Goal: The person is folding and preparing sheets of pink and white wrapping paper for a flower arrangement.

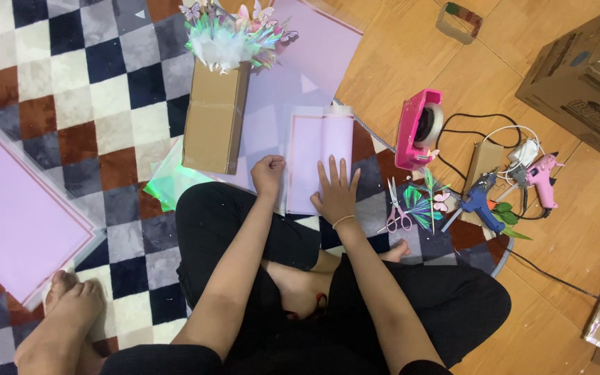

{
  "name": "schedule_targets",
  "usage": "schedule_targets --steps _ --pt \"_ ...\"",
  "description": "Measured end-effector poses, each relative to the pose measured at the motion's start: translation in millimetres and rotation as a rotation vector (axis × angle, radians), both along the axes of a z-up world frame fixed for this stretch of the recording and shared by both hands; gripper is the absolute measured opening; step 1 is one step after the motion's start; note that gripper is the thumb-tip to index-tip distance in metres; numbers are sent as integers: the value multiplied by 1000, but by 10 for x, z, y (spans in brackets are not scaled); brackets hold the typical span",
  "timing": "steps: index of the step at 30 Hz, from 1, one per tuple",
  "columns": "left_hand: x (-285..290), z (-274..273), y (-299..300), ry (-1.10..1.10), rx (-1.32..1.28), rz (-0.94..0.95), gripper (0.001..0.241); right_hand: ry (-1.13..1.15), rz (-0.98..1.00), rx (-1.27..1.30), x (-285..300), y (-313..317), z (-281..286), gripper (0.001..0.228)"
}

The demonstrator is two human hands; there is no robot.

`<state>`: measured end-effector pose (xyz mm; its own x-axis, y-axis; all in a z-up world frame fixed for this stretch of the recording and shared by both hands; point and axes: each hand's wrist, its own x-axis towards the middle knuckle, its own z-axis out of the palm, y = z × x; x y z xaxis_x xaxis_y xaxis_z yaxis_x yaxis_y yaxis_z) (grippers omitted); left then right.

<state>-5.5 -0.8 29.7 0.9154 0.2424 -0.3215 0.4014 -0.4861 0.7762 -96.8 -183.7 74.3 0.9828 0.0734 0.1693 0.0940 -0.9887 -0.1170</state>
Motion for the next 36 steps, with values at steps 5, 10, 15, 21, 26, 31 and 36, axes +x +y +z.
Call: schedule_targets --steps 5,10,15,21,26,31,36 --pt "5 -11 3 -15 7 1 13 -16 -28 -21 -28 -99 -152 85" --pt "15 -42 1 -18 11 2 13 -36 -41 -22 -28 -183 -231 85" --pt "28 -82 9 10 16 11 12 -20 -54 -9 -26 -224 -235 84" --pt "29 -83 8 22 70 21 12 32 -59 21 -28 -279 -198 83" --pt "27 -56 5 8 42 25 12 50 -58 11 -34 -285 -183 83" --pt "20 -35 1 -4 20 30 12 76 -51 35 -37 -290 -199 82" --pt "13 30 -2 -7 32 22 12 27 -44 -6 -23 -283 -211 84"
